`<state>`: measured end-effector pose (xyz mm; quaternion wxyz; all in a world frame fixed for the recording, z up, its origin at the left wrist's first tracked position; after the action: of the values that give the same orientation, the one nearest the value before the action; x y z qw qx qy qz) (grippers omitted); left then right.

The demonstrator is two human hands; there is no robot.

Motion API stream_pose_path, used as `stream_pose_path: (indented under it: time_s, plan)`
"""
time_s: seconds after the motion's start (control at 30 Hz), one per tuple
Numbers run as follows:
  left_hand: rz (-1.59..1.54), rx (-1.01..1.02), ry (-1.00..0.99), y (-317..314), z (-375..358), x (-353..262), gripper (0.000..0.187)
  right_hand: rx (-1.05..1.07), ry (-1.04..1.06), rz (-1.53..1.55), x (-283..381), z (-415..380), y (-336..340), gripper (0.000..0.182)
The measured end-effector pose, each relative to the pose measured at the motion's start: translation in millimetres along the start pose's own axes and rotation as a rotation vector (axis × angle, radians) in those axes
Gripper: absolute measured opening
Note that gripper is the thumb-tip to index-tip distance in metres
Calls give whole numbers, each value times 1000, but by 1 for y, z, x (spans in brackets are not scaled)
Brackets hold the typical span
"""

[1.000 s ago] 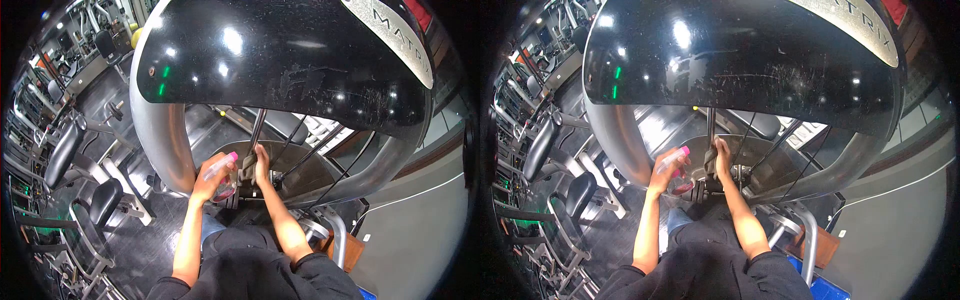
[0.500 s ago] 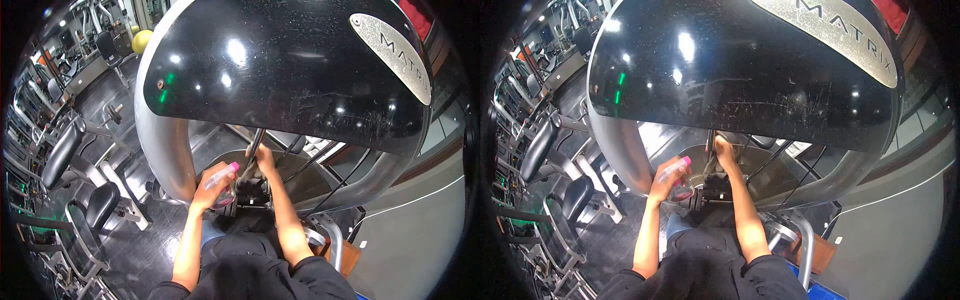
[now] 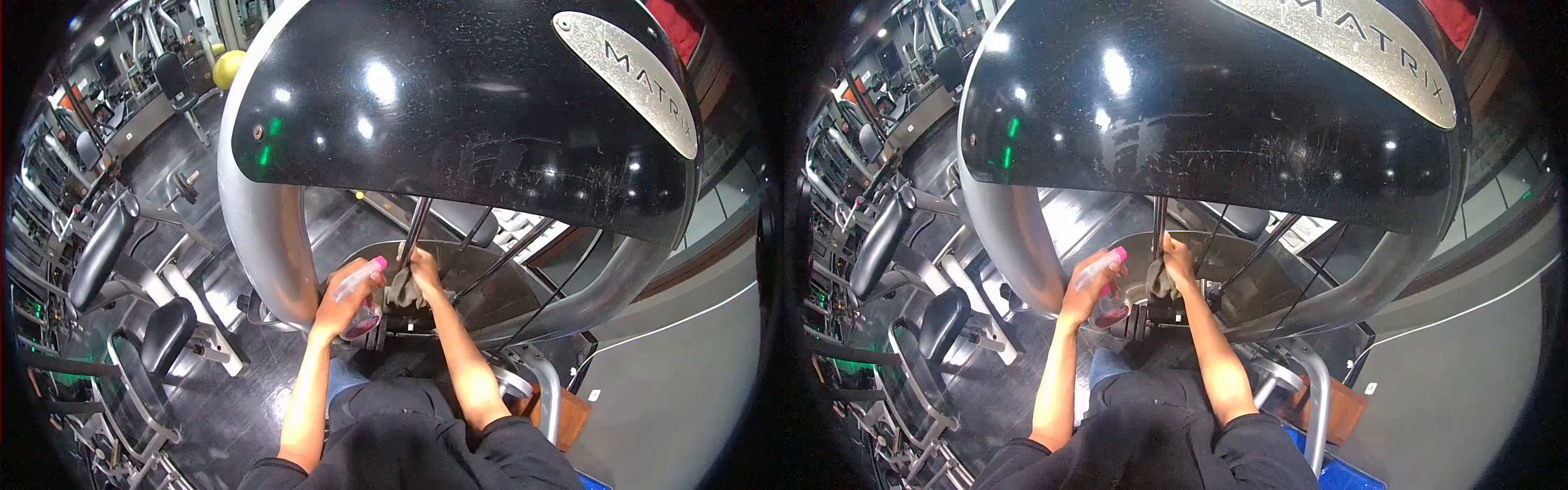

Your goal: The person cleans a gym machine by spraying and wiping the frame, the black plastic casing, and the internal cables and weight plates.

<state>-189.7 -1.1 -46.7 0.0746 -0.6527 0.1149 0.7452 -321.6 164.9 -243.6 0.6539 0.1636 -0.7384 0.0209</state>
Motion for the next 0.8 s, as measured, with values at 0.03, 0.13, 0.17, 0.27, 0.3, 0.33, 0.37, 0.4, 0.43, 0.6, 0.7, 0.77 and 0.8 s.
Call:
stream_pose_path:
  time_s: [0.03, 0.13, 0.17, 0.27, 0.3, 0.33, 0.37, 0.4, 0.43, 0.6, 0.7, 0.77, 0.8]
  plan:
    - [-11, -6, -3, 0, 0, 3, 43, -36, 63, 98, 17, -3, 5, 56]
    - [-37, -4, 22, 1, 0, -1, 33, -169, 182, 257, 87, -24, 24, 58]
    - [-49, 6, 48, 1, 0, -1, 24, -256, 340, 403, 106, -36, 34, 57]
    - [-80, -24, 44, 0, 0, -3, 23, -355, 503, 47, 123, -61, 21, 50]
    - [-81, -28, 45, 1, 0, 2, 23, -544, 526, -188, 123, -79, 18, 50]
    - [-85, -12, 4, 1, 0, 7, 29, -468, 472, -276, 120, -81, 6, 58]
    - [-87, 3, -39, 1, 1, 10, 36, -441, 601, -267, 128, -93, -6, 58]
    - [-84, -3, -43, 3, 1, 11, 36, -466, 585, -380, 117, -94, -15, 58]
    - [-79, 7, -29, 2, 1, 13, 35, -491, 565, -492, 94, -94, -23, 57]
    - [-78, 28, 21, 0, 0, 16, 34, -324, 389, -534, 5, -73, -38, 81]
    - [-96, 25, -13, -2, 0, 12, 33, -279, 407, -260, 38, -88, -17, 81]
    - [-111, -23, 4, 0, -1, 11, 20, -423, 737, -350, 81, -106, 3, 64]
    - [-117, -26, 2, 1, 0, 10, 20, -434, 787, -420, 106, -108, 11, 60]
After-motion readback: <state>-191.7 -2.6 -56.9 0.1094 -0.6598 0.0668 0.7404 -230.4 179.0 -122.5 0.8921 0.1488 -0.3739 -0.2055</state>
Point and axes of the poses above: each hand's wrist, its own z-axis towards the middle knuckle, its own y-axis out of the back of the hand, x = y × z, the point moved 10 cm from there along z, towards the middle knuckle, and after that the axes turned 10 degrees about x, right-handed, at the moved point
